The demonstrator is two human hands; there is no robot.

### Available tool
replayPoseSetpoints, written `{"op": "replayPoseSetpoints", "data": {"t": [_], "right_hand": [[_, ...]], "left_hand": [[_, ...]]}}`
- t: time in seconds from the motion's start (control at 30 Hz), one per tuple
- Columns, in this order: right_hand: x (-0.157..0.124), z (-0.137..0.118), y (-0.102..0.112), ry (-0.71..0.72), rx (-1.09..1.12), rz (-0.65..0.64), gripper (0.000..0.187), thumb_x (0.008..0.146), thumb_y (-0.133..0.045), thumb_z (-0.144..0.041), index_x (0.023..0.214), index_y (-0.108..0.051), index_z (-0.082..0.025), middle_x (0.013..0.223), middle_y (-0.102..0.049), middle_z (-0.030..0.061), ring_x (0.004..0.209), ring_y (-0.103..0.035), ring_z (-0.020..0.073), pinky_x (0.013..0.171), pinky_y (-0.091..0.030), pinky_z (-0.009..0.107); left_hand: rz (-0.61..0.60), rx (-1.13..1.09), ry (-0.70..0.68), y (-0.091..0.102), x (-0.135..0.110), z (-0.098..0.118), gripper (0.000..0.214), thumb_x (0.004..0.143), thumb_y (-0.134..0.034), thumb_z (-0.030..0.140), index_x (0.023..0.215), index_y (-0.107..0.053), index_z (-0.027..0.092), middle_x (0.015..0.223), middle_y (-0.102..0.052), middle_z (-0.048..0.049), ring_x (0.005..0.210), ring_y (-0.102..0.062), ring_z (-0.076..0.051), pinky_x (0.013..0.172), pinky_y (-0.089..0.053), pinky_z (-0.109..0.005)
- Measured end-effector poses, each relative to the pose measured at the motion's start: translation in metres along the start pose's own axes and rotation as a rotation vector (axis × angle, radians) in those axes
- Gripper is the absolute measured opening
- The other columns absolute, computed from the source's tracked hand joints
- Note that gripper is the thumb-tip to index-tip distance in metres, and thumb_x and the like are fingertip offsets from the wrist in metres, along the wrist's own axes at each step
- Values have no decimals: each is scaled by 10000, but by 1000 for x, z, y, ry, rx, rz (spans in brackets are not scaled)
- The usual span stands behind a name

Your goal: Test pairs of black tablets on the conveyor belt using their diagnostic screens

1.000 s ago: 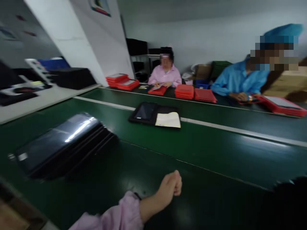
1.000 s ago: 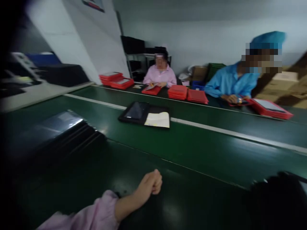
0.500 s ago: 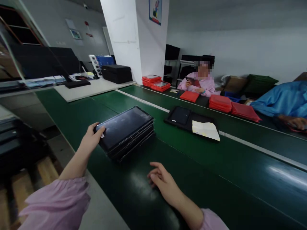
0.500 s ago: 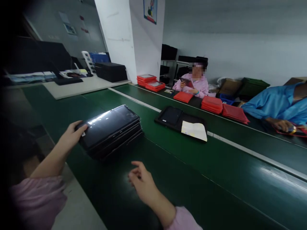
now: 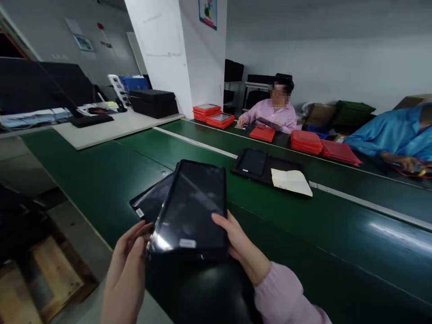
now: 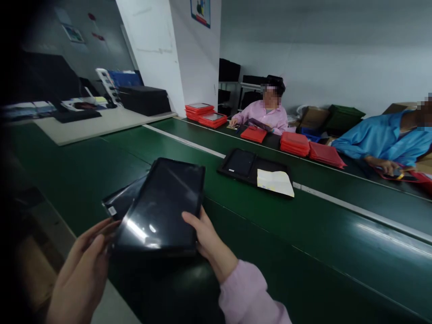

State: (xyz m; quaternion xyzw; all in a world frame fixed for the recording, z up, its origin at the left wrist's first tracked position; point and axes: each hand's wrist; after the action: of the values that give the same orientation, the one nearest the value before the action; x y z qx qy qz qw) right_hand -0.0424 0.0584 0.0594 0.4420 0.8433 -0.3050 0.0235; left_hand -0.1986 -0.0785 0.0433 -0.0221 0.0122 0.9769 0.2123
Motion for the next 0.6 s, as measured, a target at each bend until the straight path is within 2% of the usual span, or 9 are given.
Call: {"op": "replayPoseSetpoints", "data": {"t": [0.1,0.17,0.23,0.33,0.4,0.47,0.53,0.6], "right_hand": [[-47,8,46,-88,27,20,806,486,-1022,-587,1152,-752,-222,1044,-847,84,1038,-807,333,1016,-612,473],[-79,19,77,-97,53,75,787,532,-1022,-575,1187,-778,-214,1028,-854,100,1040,-812,353,1001,-611,484],[-106,30,102,-119,40,139,769,531,-1015,-617,1154,-807,-218,1061,-856,121,1086,-801,384,1016,-601,513],[-134,41,125,-65,-14,374,750,542,-996,-670,1119,-830,-222,1159,-845,130,1192,-762,402,1115,-549,538],[-147,43,133,46,-44,597,772,582,-975,-685,1191,-819,-237,1258,-823,108,1287,-718,383,1174,-513,509],[-158,42,140,139,-51,757,820,639,-939,-701,1314,-772,-265,1347,-792,80,1334,-691,362,1160,-534,481],[-170,41,147,168,-28,823,883,672,-915,-709,1416,-711,-280,1395,-770,69,1322,-700,359,1096,-587,472],[-181,41,157,168,14,859,931,683,-909,-702,1474,-667,-277,1415,-758,69,1298,-713,364,1050,-620,471]], "left_hand": [[-181,-90,219,-5,-28,-8,612,682,-851,678,1144,-756,287,1216,-809,-38,1106,-752,-288,879,-616,-325],[-323,-60,396,-18,-47,-8,537,719,-833,680,1069,-795,273,1201,-829,-60,1174,-755,-324,947,-621,-363],[-393,-39,510,-35,-65,-9,461,756,-815,665,995,-814,271,1179,-841,-74,1210,-752,-342,1007,-614,-402],[-493,-24,550,-65,-87,-20,460,724,-868,606,1039,-827,274,1212,-837,-79,1260,-736,-335,1065,-589,-403],[-602,-34,569,-83,-101,-31,523,690,-887,630,1056,-834,260,1224,-834,-94,1255,-737,-343,1053,-594,-400],[-735,-29,596,-100,-115,-39,606,651,-897,686,1062,-841,244,1226,-833,-104,1227,-746,-357,1015,-612,-402],[-844,-9,611,-114,-129,-42,684,635,-891,741,1094,-844,236,1231,-832,-103,1206,-752,-363,989,-622,-405],[-897,8,608,-125,-142,-39,730,635,-872,784,1107,-845,228,1217,-836,-101,1191,-757,-365,1001,-613,-410]]}}
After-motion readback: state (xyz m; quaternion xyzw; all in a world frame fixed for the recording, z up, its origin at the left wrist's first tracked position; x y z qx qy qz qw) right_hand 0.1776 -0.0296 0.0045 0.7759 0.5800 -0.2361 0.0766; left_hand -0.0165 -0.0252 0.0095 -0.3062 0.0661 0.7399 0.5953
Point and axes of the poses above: each hand's wrist, its own x-axis towards the middle knuckle, its own y-axis out of the back of the hand, z = x × y
